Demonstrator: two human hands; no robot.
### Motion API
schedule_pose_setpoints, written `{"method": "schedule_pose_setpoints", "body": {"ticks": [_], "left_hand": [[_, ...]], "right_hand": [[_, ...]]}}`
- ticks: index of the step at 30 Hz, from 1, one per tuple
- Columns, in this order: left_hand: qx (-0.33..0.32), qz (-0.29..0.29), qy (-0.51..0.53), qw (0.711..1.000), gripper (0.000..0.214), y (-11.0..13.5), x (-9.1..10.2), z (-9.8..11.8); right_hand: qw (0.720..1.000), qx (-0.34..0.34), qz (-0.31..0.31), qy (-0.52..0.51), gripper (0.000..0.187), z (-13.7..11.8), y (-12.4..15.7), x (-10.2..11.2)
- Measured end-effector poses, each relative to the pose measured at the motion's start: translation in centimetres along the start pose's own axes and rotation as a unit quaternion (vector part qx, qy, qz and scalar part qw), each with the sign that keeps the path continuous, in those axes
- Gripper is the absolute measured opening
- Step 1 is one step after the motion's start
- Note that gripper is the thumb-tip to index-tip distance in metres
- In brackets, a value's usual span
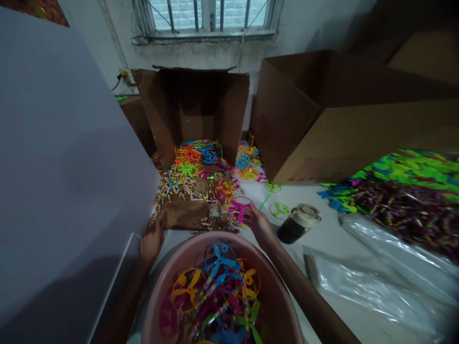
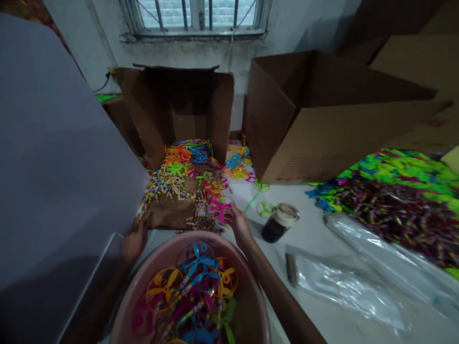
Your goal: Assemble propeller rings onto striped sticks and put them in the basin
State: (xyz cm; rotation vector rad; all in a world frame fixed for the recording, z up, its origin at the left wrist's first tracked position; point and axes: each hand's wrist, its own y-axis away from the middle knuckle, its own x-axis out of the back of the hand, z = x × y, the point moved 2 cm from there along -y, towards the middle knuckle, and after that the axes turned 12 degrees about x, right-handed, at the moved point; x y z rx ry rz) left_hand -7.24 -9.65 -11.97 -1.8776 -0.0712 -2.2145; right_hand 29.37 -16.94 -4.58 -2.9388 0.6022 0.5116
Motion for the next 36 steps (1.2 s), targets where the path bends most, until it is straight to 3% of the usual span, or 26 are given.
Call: {"method": "schedule_pose_setpoints", "body": {"ticks": [5,8,12,15,18,23,27,31,33,36], "left_hand": [[0.036,-0.019,0.115,0.992,0.039,-0.2,0.7,1.5],[0.061,-0.02,0.217,0.974,0.038,-0.3,1.5,3.1],[0.059,-0.115,0.353,0.927,0.039,-0.2,3.1,5.6],[0.026,-0.202,0.438,0.875,0.045,1.1,5.7,7.3],[-0.011,-0.244,0.496,0.833,0.048,3.8,9.5,8.7],[-0.099,-0.3,0.523,0.792,0.028,8.7,15.8,10.6],[-0.131,-0.347,0.511,0.775,0.024,10.5,17.9,11.1],[-0.146,-0.31,0.485,0.805,0.022,10.9,18.2,10.9],[-0.123,-0.271,0.5,0.813,0.019,10.9,18.1,10.7],[-0.045,-0.254,0.572,0.779,0.02,10.9,17.8,10.2]], "right_hand": [[0.998,-0.043,-0.042,-0.032,0.051,-1.5,1.6,-1.5],[0.995,-0.057,-0.073,-0.024,0.051,-2.4,2.6,-2.4],[0.993,-0.046,-0.11,-0.003,0.04,-3.4,3.9,-3.7],[0.991,-0.04,-0.128,-0.009,0.035,-3.7,4.9,-4.6],[0.987,-0.057,-0.148,-0.003,0.029,-3.9,6.0,-5.4],[0.962,-0.072,-0.256,0.055,0.024,-5.5,7.8,-6.1],[0.935,-0.079,-0.34,0.066,0.024,-6.8,8.5,-6.5],[0.928,-0.071,-0.353,0.099,0.023,-7.5,8.8,-6.7],[0.927,-0.066,-0.352,0.108,0.021,-7.6,8.9,-6.7],[0.926,-0.075,-0.357,0.097,0.019,-7.7,9.2,-6.6]]}}
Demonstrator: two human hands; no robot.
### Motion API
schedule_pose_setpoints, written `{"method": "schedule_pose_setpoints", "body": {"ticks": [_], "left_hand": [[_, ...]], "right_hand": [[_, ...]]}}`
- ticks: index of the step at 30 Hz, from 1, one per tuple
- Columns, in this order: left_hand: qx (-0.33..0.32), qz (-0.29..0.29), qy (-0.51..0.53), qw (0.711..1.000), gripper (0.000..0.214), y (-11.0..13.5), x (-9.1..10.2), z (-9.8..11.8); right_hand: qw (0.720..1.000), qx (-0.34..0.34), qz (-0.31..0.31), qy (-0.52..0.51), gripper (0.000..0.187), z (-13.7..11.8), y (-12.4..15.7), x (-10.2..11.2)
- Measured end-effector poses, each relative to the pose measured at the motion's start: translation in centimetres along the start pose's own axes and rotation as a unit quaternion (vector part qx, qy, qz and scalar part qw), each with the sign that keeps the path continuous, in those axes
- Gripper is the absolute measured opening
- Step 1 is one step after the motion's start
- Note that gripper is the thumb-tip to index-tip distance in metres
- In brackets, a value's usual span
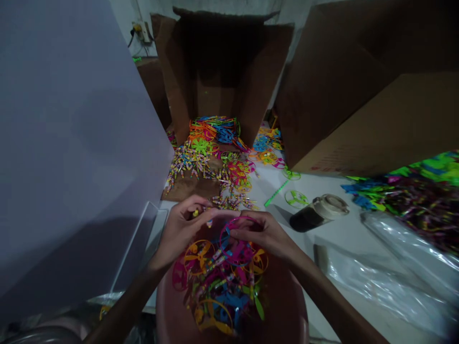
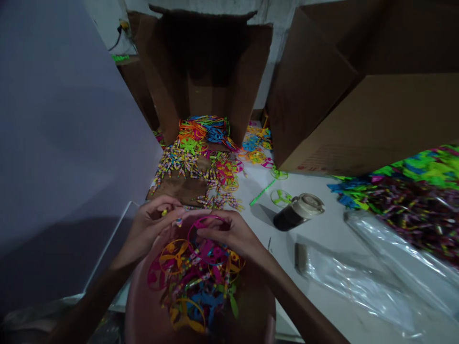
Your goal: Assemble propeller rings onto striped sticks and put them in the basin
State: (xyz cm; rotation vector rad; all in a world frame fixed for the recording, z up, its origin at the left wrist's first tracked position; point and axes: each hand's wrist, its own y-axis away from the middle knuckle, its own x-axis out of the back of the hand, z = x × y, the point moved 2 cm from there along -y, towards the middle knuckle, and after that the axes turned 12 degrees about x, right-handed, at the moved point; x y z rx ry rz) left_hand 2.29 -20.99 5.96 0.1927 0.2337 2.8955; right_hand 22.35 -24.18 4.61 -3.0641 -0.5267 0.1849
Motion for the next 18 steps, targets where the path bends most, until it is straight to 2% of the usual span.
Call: {"method": "schedule_pose_setpoints", "body": {"ticks": [1,3,6,10,14,18], "left_hand": [[0.01,-0.005,0.03,0.999,0.021,0.1,0.1,-0.2],[0.027,-0.055,0.056,0.997,0.021,0.4,0.2,-0.5],[0.025,-0.125,0.017,0.992,0.019,1.2,0.1,-0.5],[0.001,-0.137,-0.03,0.99,0.021,2.0,-0.2,0.1],[0.033,-0.143,-0.018,0.989,0.018,2.2,-0.3,0.0],[0.046,-0.16,-0.07,0.983,0.021,2.1,0.0,-0.2]], "right_hand": [[1.0,-0.001,-0.002,-0.008,0.018,0.0,0.1,0.0],[1.0,-0.003,-0.008,-0.021,0.017,-0.1,0.2,0.0],[1.0,0.012,-0.012,-0.019,0.014,-0.4,0.4,0.0],[0.999,0.036,-0.016,0.024,0.012,-0.7,0.7,0.0],[0.996,0.032,-0.012,0.083,0.018,-0.8,1.0,-0.1],[0.991,0.037,-0.031,0.122,0.021,-1.0,1.4,-0.4]]}}
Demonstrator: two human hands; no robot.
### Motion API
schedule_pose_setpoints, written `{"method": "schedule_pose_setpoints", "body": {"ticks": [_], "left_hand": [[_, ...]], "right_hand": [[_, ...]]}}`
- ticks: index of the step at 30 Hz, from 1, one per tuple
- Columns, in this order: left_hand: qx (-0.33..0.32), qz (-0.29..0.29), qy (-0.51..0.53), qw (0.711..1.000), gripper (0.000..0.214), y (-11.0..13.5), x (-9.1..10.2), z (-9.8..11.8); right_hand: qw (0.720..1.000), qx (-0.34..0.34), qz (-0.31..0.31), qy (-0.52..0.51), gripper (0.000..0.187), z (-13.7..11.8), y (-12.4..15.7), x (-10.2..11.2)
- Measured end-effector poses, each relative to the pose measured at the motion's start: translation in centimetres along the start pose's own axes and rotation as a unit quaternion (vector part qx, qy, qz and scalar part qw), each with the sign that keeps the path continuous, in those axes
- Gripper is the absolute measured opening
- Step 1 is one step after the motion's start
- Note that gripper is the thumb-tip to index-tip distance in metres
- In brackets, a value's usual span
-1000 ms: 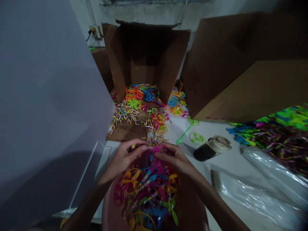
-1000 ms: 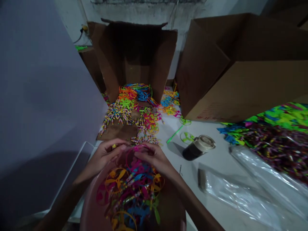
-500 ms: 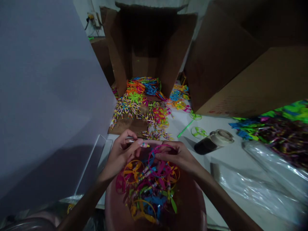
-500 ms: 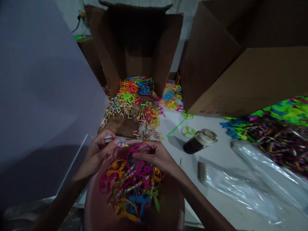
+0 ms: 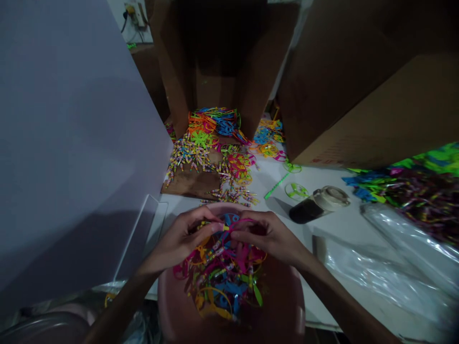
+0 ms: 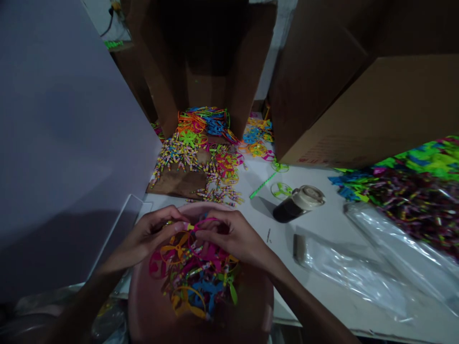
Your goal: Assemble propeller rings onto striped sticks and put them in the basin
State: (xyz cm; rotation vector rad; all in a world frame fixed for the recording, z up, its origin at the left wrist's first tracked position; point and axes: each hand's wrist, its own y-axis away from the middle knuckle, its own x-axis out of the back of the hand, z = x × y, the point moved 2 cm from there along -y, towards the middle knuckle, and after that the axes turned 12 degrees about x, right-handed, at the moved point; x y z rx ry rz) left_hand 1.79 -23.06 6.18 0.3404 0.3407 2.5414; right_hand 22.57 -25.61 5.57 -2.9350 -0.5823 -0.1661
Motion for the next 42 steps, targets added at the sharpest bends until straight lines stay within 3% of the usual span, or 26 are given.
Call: {"method": "schedule_pose_setpoints", "body": {"ticks": [5,10,15,18,22,26,28,29,31,33,37,42], "left_hand": [[0.006,-0.012,-0.07,0.997,0.025,0.3,0.5,0.3],[-0.05,0.018,-0.184,0.982,0.021,1.1,0.7,1.3],[-0.069,-0.031,-0.191,0.979,0.017,0.9,0.7,0.7],[-0.062,-0.03,-0.191,0.979,0.016,0.4,0.4,0.1],[-0.004,-0.012,-0.095,0.995,0.02,-0.7,0.4,-0.9],[0.06,0.105,0.069,0.99,0.038,-2.5,2.1,-3.7],[0.104,0.139,0.144,0.974,0.042,-3.4,3.0,-5.8],[0.125,0.141,0.17,0.967,0.042,-3.8,3.3,-6.8],[0.151,0.135,0.193,0.96,0.04,-4.5,3.8,-8.5],[0.153,0.137,0.195,0.959,0.037,-4.8,4.1,-9.5],[0.145,0.147,0.194,0.959,0.04,-4.5,4.1,-10.0],[0.123,0.159,0.159,0.967,0.037,-3.2,3.2,-9.5]], "right_hand": [[0.998,0.019,-0.006,0.053,0.02,-0.4,0.4,-0.4],[0.997,0.026,-0.032,0.064,0.024,-0.3,0.5,-0.9],[0.995,0.048,-0.054,0.071,0.023,0.5,0.7,-1.2],[0.994,0.043,-0.04,0.097,0.026,1.4,0.7,-1.5],[0.994,0.039,-0.017,0.101,0.027,2.1,0.2,-1.0],[0.982,0.064,-0.136,0.114,0.029,2.7,-1.3,1.5],[0.977,0.036,-0.104,0.181,0.037,4.3,-2.9,3.9],[0.969,0.011,-0.032,0.246,0.042,5.4,-4.0,5.4],[0.946,-0.017,0.058,0.317,0.039,8.3,-6.4,8.0],[0.923,-0.045,0.104,0.369,0.035,11.6,-8.7,9.9],[0.894,-0.086,0.118,0.423,0.043,16.8,-11.6,11.5],[0.893,-0.074,0.128,0.426,0.032,18.7,-12.1,11.5]]}}
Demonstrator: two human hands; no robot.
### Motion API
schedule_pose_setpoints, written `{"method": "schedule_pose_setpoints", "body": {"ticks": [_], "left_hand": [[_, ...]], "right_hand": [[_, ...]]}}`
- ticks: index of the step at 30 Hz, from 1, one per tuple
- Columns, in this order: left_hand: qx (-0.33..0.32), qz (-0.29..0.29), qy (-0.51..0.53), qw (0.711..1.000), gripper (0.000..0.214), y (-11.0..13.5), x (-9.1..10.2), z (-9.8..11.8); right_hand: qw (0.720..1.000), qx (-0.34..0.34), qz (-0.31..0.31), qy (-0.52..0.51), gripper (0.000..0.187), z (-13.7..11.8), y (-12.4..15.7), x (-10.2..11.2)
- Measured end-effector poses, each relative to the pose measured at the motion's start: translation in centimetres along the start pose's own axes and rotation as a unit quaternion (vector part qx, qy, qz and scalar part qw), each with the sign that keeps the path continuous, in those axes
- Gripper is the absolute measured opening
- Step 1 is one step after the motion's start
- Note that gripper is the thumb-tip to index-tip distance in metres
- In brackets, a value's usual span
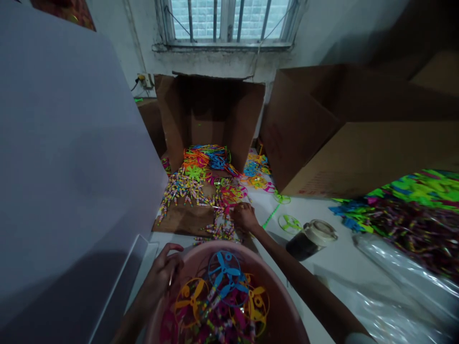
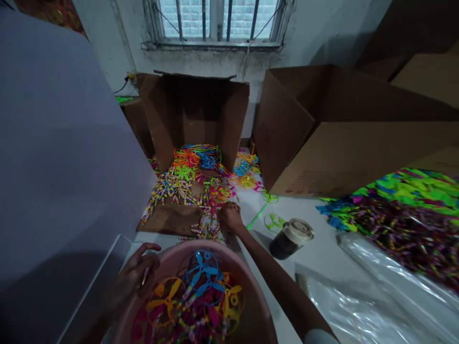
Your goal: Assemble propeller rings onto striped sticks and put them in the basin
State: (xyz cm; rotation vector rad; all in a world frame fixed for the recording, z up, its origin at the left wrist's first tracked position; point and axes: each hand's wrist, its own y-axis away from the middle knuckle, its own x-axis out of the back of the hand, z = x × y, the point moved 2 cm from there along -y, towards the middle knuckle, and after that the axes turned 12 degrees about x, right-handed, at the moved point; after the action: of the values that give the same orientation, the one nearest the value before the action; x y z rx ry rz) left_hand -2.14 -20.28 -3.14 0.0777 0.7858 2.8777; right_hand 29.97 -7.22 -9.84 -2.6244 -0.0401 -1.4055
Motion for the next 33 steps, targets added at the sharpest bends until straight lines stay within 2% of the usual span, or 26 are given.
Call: {"method": "schedule_pose_setpoints", "body": {"ticks": [3,7,9,12,14,17,21,24,27,30,33], "left_hand": [[0.005,0.026,-0.022,0.999,0.038,0.3,-0.4,-0.3],[-0.04,0.035,-0.023,0.998,0.042,0.3,-0.8,0.3],[-0.05,0.018,-0.018,0.998,0.042,0.5,-1.1,0.7],[-0.032,-0.007,0.01,0.999,0.043,0.8,-1.6,0.9],[-0.028,-0.012,0.02,0.999,0.047,0.8,-2.0,0.9],[-0.068,-0.014,-0.01,0.998,0.047,0.7,-2.7,1.3],[-0.108,-0.023,-0.053,0.993,0.039,1.3,-3.6,3.1],[-0.116,-0.038,-0.058,0.991,0.037,2.1,-4.3,4.6],[-0.141,-0.047,-0.093,0.984,0.035,2.5,-5.1,5.4],[-0.176,-0.024,-0.136,0.975,0.031,2.8,-5.9,5.1],[-0.186,0.0,-0.135,0.973,0.03,3.4,-6.5,4.3]], "right_hand": [[0.998,0.003,0.03,-0.046,0.03,0.0,0.0,0.4],[0.982,-0.011,0.105,-0.156,0.028,-0.1,-0.5,2.1],[0.962,-0.03,0.144,-0.228,0.028,-0.4,-0.5,3.2],[0.917,-0.054,0.175,-0.354,0.033,-1.8,0.6,4.6],[0.881,-0.06,0.168,-0.438,0.037,-3.4,2.1,5.2],[0.834,-0.065,0.131,-0.532,0.039,-6.5,5.2,5.7],[0.796,-0.084,0.086,-0.593,0.04,-10.5,8.8,6.0],[0.806,-0.077,0.013,-0.587,0.044,-12.6,10.6,6.3],[0.827,-0.037,-0.068,-0.556,0.036,-14.1,11.7,6.6],[0.829,-0.046,-0.076,-0.552,0.035,-14.7,12.4,6.8],[0.845,-0.063,-0.038,-0.529,0.035,-14.7,12.8,7.0]]}}
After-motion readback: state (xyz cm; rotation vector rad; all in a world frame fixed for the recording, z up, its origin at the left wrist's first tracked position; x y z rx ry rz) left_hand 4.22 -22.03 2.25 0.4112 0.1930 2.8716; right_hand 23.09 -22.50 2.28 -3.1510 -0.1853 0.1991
